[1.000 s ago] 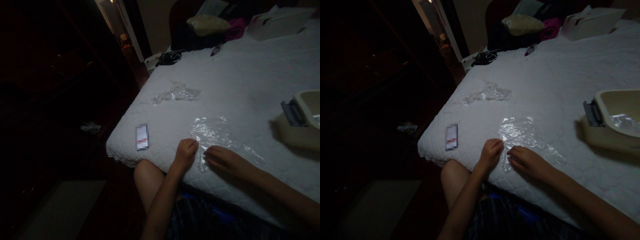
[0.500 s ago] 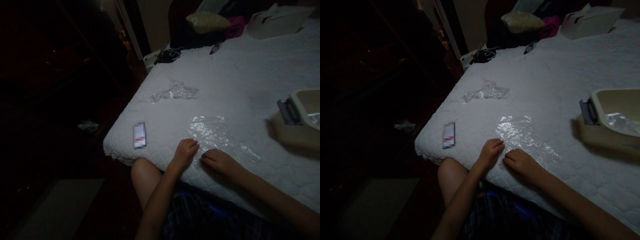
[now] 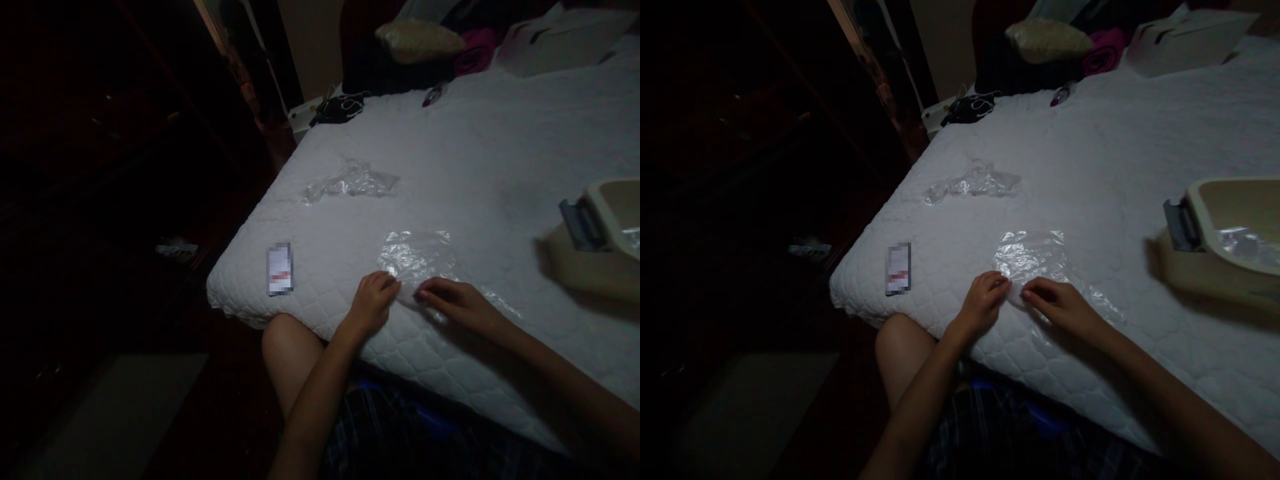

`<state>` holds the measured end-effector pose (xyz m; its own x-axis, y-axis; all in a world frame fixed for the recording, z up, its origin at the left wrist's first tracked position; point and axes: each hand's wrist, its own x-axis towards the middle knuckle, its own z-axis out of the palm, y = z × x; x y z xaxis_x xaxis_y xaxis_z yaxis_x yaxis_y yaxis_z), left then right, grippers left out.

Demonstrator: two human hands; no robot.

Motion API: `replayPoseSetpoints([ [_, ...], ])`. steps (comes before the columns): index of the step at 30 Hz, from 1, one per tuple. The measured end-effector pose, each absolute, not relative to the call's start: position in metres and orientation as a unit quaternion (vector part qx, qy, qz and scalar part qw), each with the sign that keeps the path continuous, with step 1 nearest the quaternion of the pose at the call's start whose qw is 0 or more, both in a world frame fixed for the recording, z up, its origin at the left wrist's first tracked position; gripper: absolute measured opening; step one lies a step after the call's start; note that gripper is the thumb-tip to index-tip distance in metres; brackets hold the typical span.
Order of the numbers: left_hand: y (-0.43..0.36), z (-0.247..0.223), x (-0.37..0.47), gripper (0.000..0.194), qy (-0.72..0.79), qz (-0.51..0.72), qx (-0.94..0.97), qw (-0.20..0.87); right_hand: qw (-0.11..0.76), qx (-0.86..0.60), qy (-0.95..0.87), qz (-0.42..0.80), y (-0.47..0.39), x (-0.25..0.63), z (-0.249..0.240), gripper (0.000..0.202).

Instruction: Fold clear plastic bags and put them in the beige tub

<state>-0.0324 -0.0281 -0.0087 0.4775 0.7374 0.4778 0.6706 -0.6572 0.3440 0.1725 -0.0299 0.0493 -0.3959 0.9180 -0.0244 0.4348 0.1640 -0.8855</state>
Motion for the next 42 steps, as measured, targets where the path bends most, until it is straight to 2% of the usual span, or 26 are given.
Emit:
replayPoseSetpoints([
  [5,-0.027,-0.009,-0.032,0.026,0.411,0.294,0.860,0.072,0.244,-0.460,-0.719,0.460,-0.034,0.173,0.048,0.030],
  [15,-0.027,-0.012,-0.032,0.023,0.404,0.312,0.857,0.073,0.302,-0.497,-0.704,0.408,-0.015,0.177,0.055,0.032],
  [22,-0.024,-0.011,-0.028,0.027,0.434,0.367,0.813,0.127,0.321,-0.502,-0.660,0.456,-0.008,0.176,0.048,0.033],
  [30,-0.026,0.000,-0.024,0.008,0.464,0.362,0.793,0.157,0.334,-0.496,-0.612,0.518,-0.014,0.170,0.038,0.033],
  [38,-0.025,0.000,-0.022,0.016,0.476,0.359,0.787,0.157,0.384,-0.494,-0.540,0.563,-0.009,0.166,0.042,0.036],
  [42,-0.024,-0.001,-0.021,0.018,0.487,0.355,0.782,0.158,0.362,-0.493,-0.542,0.576,-0.004,0.166,0.038,0.039],
])
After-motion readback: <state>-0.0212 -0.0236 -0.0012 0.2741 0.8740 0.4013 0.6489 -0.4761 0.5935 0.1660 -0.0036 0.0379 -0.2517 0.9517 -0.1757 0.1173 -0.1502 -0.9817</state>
